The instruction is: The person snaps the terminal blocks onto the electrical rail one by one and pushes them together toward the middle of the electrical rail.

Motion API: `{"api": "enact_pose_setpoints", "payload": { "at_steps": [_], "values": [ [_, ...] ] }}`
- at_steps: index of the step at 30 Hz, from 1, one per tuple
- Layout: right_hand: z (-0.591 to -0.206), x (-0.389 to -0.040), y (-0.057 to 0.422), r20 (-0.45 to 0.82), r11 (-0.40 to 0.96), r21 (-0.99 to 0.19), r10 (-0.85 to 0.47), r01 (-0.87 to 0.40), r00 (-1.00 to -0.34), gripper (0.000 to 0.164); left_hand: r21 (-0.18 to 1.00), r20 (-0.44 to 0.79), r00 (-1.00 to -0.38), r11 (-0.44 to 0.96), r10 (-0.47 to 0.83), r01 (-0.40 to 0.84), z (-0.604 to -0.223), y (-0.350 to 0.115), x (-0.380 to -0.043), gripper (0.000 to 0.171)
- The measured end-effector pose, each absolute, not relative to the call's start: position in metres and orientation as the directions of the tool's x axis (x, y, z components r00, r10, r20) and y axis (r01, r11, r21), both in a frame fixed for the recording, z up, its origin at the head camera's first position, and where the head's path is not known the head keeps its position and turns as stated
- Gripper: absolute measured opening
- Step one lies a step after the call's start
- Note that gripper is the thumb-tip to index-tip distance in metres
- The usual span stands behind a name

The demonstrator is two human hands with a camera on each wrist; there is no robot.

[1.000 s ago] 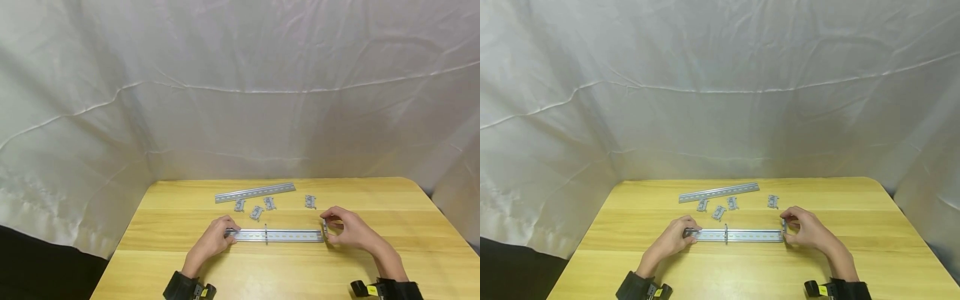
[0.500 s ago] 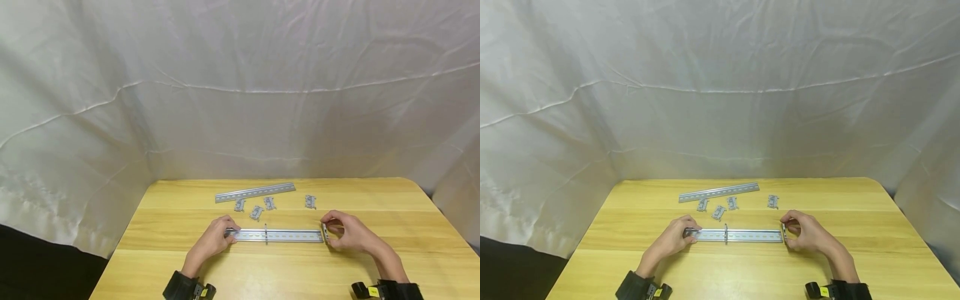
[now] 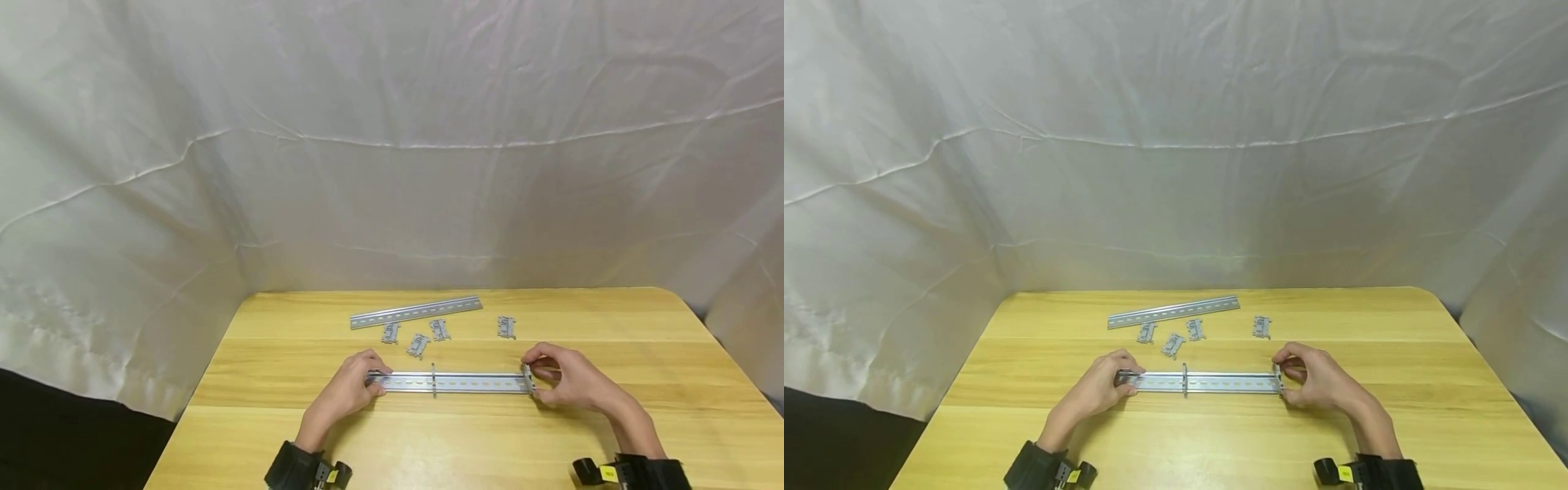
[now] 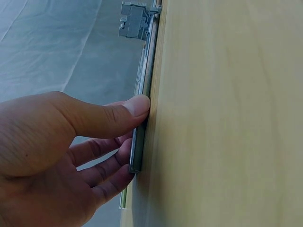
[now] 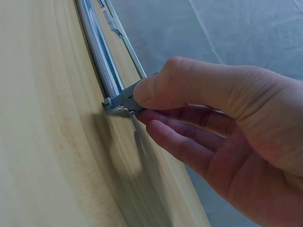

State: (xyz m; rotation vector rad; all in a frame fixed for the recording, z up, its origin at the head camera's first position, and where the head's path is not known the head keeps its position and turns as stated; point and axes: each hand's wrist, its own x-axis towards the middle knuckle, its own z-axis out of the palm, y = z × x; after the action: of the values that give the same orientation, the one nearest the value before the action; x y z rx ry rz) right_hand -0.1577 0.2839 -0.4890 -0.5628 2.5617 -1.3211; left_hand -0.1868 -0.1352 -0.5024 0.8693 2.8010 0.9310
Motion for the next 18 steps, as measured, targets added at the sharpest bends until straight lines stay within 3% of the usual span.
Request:
{"api": "enact_pose_setpoints", "payload": {
  "at_steps": [18],
  "values": [
    [-0.4933,-0.1598,0.2739,-0.005,0.476,-0.850,-0.436,-0.226,-0.900,0.049,0.563,0.095,-0.844,0.671,0.528,0.483,-0.5020,-0.1351,-0.1871,0.025]
  ]
}}
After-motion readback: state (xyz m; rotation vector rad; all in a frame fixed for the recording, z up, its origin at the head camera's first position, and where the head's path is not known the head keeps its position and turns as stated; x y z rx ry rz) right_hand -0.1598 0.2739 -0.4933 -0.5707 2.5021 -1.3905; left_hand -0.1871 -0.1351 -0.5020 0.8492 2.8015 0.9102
